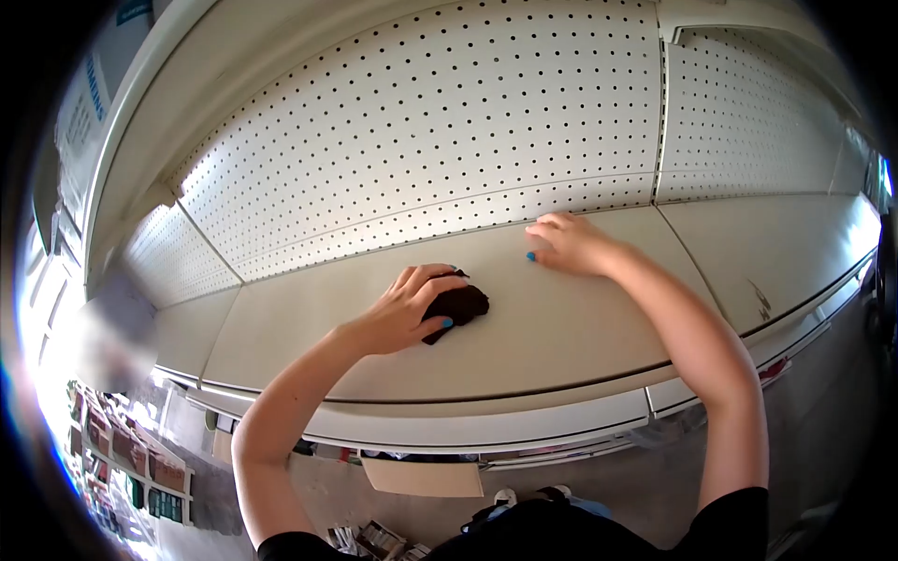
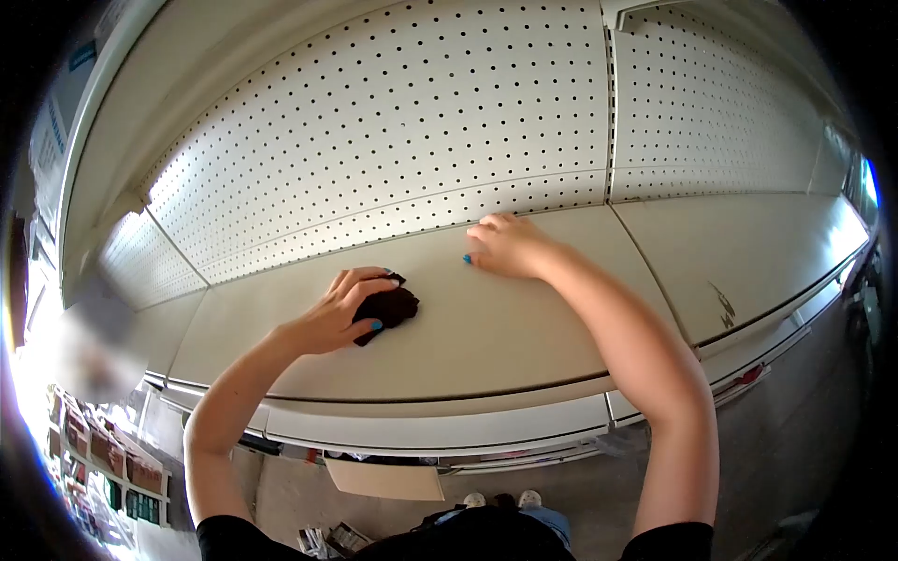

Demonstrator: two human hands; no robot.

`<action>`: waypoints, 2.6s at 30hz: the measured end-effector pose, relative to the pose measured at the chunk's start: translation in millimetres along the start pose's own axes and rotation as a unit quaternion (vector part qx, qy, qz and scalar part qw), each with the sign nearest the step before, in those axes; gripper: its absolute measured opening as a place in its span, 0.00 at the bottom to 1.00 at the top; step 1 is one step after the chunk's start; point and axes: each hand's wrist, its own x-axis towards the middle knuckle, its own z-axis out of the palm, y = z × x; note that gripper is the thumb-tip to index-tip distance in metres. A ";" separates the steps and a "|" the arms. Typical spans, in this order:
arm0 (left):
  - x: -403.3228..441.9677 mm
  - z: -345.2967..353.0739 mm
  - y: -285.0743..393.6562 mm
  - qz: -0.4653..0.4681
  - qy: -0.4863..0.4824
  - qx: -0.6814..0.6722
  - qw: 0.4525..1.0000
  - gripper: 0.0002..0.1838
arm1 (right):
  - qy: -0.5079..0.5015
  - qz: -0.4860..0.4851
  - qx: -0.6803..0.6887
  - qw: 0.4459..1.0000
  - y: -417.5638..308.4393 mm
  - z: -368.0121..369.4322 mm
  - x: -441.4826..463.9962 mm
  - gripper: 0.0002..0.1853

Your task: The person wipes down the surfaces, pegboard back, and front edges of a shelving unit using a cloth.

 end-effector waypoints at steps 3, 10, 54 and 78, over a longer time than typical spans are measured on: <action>12.5 10.5 -15.2 -0.015 0.067 0.129 0.989 0.23 | 0.003 -0.015 -0.014 1.000 8.3 5.6 3.5 0.30; 74.6 26.0 -81.5 -0.049 0.073 0.065 0.994 0.23 | -0.004 -0.016 -0.005 1.000 8.0 4.4 3.3 0.30; 84.9 22.1 -17.2 0.007 -0.021 -0.031 0.999 0.29 | 0.004 -0.031 0.002 1.000 32.9 1.2 7.4 0.21; 93.2 30.2 9.3 0.044 -0.002 -0.023 0.999 0.28 | -0.048 0.057 -0.005 0.997 31.5 -28.6 -9.0 0.20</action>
